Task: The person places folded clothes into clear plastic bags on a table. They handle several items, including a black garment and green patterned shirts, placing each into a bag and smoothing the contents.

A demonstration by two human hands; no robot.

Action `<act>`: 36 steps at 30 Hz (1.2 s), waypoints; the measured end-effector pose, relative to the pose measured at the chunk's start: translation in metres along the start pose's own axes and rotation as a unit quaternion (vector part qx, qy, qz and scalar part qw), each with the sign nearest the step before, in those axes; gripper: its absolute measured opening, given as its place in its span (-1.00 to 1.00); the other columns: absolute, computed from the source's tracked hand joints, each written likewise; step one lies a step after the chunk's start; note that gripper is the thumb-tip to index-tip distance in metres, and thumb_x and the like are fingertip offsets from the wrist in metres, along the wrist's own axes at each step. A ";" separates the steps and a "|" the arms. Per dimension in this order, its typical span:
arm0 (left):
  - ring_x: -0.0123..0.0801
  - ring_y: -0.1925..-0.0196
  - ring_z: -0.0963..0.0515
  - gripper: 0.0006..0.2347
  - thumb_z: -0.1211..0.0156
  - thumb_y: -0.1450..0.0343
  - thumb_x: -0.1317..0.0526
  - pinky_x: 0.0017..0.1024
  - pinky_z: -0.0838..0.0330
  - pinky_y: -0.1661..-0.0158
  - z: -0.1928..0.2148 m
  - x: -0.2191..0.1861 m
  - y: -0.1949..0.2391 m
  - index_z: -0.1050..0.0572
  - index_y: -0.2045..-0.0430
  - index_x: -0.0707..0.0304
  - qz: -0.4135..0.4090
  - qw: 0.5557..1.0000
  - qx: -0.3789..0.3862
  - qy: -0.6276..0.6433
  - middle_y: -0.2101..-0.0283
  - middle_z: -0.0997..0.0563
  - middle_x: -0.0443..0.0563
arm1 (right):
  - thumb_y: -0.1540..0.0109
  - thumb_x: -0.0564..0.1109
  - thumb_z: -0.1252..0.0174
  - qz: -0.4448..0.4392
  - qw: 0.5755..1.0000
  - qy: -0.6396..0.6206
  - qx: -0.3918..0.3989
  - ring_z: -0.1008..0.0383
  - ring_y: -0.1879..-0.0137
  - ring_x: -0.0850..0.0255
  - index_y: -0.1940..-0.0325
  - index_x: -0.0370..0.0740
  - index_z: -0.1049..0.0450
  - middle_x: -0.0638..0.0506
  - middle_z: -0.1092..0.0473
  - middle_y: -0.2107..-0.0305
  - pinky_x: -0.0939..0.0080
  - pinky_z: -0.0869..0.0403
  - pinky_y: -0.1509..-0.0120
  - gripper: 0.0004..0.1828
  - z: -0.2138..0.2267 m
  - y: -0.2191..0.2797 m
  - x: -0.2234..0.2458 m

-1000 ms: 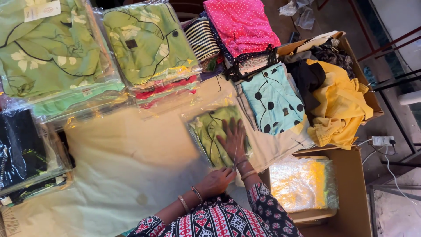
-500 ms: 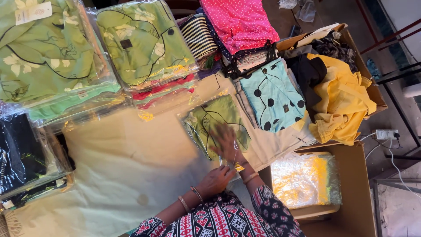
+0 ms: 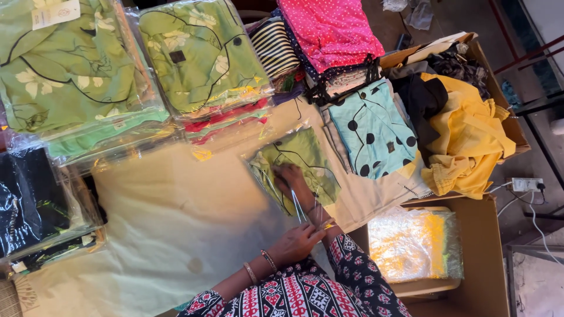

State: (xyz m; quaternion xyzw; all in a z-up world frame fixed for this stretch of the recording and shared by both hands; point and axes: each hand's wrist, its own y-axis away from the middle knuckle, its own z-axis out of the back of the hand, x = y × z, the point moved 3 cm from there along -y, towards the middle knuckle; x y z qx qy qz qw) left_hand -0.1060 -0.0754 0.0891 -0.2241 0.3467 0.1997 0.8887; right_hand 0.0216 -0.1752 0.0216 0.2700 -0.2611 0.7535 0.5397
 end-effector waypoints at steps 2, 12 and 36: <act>-0.07 0.06 -0.55 -0.63 -0.12 -0.36 0.34 -0.25 -0.50 0.11 -0.002 0.002 0.001 -0.43 -0.10 0.34 0.001 1.000 -0.005 -0.001 0.16 -0.51 0.13 | -0.24 -0.04 -0.24 -0.014 0.999 0.036 0.002 -0.38 -0.24 -0.01 -0.30 0.04 -0.48 0.02 -0.44 -0.01 -0.03 -0.30 -0.38 -0.49 -0.006 -0.009 0.001; -0.01 0.05 -0.55 -0.49 -0.20 -0.25 0.36 -0.22 -0.51 0.10 0.002 -0.001 0.008 -0.39 -0.15 0.39 0.009 1.000 0.001 0.022 0.06 -0.52 0.21 | -0.23 -0.05 -0.09 0.132 0.957 0.257 0.008 -0.27 -0.26 -0.15 -0.53 0.17 -0.21 0.05 -0.23 -0.38 -0.29 -0.15 -0.49 -0.26 -0.008 -0.019 0.047; -0.15 0.08 -0.52 -0.57 -0.07 -0.35 0.26 -0.27 -0.46 0.12 -0.015 0.016 0.029 -0.42 -0.14 0.37 0.034 0.994 0.053 -0.089 0.17 -0.51 0.09 | -0.15 -0.06 -0.33 -0.172 0.965 0.153 -0.122 -0.26 -0.19 -0.24 -0.22 -0.39 -0.27 -0.29 -0.25 -0.14 -0.16 -0.27 -0.32 -0.34 0.015 0.217 -0.044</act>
